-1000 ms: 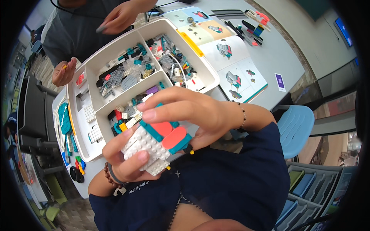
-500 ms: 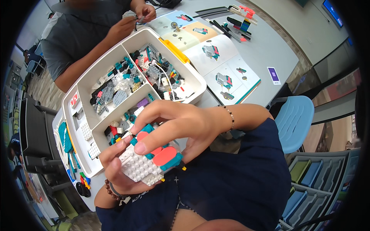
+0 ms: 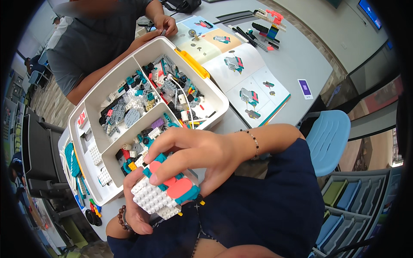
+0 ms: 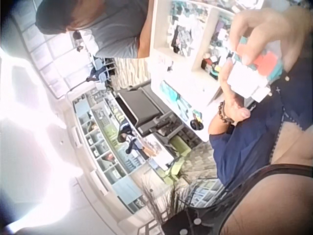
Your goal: The person assembles a small Lego model by selecting pieces from a compartmentalized tray and attaching them to a base structure. They add pink, teal, white, and yellow pieces, then insert a grey gear and a yellow axle, rotating the axle to test movement.
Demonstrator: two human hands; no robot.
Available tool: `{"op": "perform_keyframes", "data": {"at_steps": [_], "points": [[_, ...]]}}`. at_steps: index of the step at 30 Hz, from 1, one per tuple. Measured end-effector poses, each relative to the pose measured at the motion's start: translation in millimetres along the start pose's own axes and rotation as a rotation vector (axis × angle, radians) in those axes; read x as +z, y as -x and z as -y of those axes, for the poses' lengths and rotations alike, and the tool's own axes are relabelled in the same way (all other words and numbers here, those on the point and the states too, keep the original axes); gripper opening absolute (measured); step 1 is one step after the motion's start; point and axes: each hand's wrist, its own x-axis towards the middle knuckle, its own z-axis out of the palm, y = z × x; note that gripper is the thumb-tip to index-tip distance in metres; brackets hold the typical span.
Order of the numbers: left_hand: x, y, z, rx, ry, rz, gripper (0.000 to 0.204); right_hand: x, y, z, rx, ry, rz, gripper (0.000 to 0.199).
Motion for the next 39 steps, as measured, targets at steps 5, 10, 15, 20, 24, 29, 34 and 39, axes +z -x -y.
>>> {"op": "perform_keyframes", "data": {"at_steps": [5, 10, 15, 20, 24, 29, 34, 39], "points": [[11.8, -4.0, -6.2, -0.054, -0.205, -0.206, 0.084, 2.7, -1.8, -1.3, 0.022, 0.027, 0.029, 0.062], [9.0, -10.0, -13.8, -0.219, -0.19, -0.291, 0.088, 1.0, -3.6, -1.7, 0.107, 0.049, 0.054, 0.073], [3.0, -14.2, -22.0, -0.199, -0.002, -0.183, 0.066, -8.1, -8.8, 0.5, 0.198, 0.025, 0.081, 0.072], [-11.4, -15.1, -18.4, -0.141, 0.0, -0.235, 0.068, -21.3, -13.7, 0.6, 0.26, 0.12, 0.091, 0.069], [-13.6, -21.4, -22.3, -0.169, 0.053, -0.27, 0.068, -58.8, -26.2, 11.4, 0.225, 0.445, 0.032, 0.06], [-19.7, -24.0, -17.8, -0.188, 0.098, -0.255, 0.065, -144.9, -16.7, -11.9, 0.422, 0.572, -0.532, 0.039], [-20.8, -28.6, -17.0, -0.204, 0.13, -0.208, 0.063, -250.4, 3.2, -100.7, 0.832, 0.637, -0.615, 0.027], [-25.1, -29.0, -16.2, -0.219, 0.192, -0.201, 0.062, -281.8, 12.3, -196.6, 0.944, 0.787, -0.418, 0.032]]}}
